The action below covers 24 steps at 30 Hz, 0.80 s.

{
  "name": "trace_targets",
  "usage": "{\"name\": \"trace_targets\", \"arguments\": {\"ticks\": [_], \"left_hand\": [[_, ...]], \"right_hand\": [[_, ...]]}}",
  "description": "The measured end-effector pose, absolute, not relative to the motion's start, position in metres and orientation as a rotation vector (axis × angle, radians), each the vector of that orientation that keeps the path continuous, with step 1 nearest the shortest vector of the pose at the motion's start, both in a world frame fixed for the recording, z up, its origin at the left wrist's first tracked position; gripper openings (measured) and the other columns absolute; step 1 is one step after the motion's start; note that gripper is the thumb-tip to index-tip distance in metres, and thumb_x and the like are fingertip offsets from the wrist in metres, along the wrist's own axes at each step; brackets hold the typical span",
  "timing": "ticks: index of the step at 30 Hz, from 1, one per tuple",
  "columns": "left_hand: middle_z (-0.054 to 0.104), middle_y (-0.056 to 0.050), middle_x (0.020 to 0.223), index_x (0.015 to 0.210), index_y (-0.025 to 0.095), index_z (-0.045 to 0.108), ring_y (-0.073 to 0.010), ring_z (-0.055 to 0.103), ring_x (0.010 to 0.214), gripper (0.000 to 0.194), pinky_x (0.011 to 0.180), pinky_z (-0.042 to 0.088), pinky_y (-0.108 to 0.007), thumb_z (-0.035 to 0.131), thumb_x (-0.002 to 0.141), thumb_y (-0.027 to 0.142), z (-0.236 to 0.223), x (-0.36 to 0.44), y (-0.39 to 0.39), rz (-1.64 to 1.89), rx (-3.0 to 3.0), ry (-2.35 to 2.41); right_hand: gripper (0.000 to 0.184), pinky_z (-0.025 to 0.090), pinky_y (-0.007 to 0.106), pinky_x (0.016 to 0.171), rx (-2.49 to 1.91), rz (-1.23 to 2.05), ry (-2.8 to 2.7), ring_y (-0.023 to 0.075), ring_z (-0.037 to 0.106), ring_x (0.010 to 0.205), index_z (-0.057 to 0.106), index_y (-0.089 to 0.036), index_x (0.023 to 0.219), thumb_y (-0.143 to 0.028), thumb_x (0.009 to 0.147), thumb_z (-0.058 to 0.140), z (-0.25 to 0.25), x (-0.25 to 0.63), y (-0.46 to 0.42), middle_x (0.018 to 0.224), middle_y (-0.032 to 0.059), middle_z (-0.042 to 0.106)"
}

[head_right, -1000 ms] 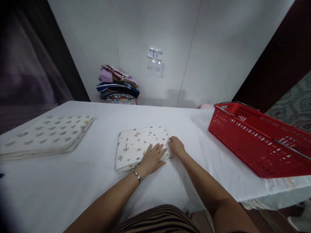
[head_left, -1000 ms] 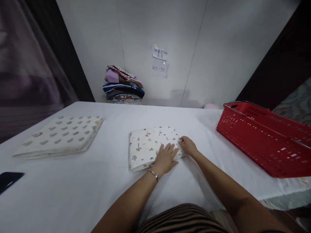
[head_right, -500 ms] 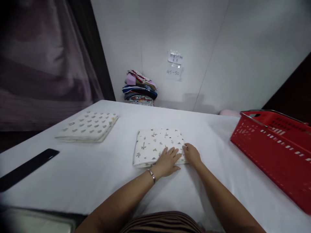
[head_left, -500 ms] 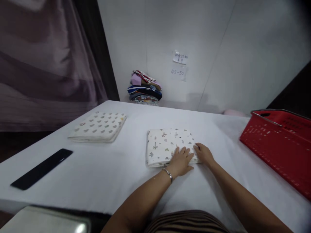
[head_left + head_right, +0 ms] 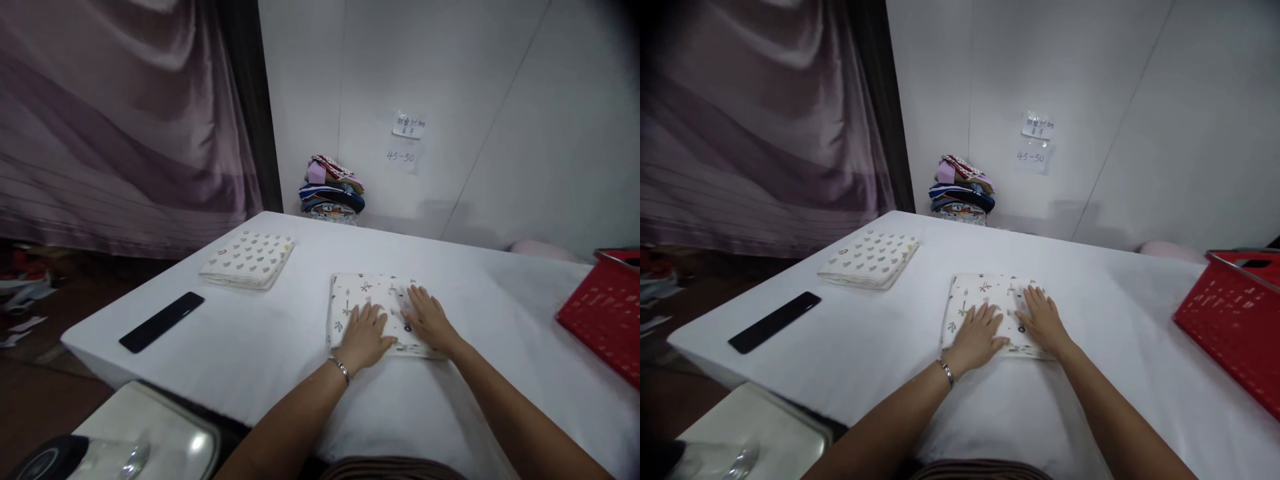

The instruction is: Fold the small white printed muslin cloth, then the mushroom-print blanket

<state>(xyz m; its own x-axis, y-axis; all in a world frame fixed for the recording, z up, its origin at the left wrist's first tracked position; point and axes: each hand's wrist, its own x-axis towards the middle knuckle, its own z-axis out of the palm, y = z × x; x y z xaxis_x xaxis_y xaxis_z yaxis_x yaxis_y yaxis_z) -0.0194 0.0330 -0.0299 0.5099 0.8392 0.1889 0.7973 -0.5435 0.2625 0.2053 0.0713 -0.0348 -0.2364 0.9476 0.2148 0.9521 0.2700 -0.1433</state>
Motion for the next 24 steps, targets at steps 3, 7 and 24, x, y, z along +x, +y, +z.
{"name": "trace_targets", "arguments": {"ticks": [3, 7, 24], "left_hand": [[0.031, -0.008, 0.149, 0.135, 0.022, 0.039, -0.0254, 0.015, 0.141, 0.061, 0.114, 0.014, -0.049, 0.023, 0.090, 0.059, -0.031, -0.018, 0.027, 0.455, 2.590, 1.405], [0.031, -0.007, 0.149, 0.132, 0.024, 0.044, -0.0260, 0.018, 0.140, 0.061, 0.113, 0.016, -0.049, 0.022, 0.089, 0.062, -0.017, -0.023, 0.035, 0.374, 2.497, 1.340], [0.016, -0.009, 0.154, 0.141, 0.020, 0.032, -0.0270, 0.009, 0.142, 0.064, 0.110, 0.015, -0.055, 0.025, 0.089, 0.056, -0.033, -0.070, 0.083, 0.321, 2.239, 1.811]], "right_hand": [[0.061, 0.023, 0.053, 0.108, -1.945, 0.080, -2.336, 0.0266, 0.018, 0.139, 0.031, -0.017, 0.142, -0.052, 0.092, 0.026, -0.047, 0.207, 0.076, 0.150, 0.0109, 0.027], [0.061, 0.019, 0.051, 0.110, -1.961, 0.048, -2.330, 0.0241, 0.014, 0.140, 0.031, -0.017, 0.143, -0.051, 0.093, 0.025, -0.056, 0.211, 0.075, 0.151, 0.0092, 0.024], [0.054, 0.015, 0.052, 0.111, -1.877, 0.346, -2.176, 0.0248, 0.017, 0.140, 0.039, -0.021, 0.139, -0.048, 0.093, 0.031, -0.035, 0.208, 0.069, 0.149, 0.0096, 0.029]]}}
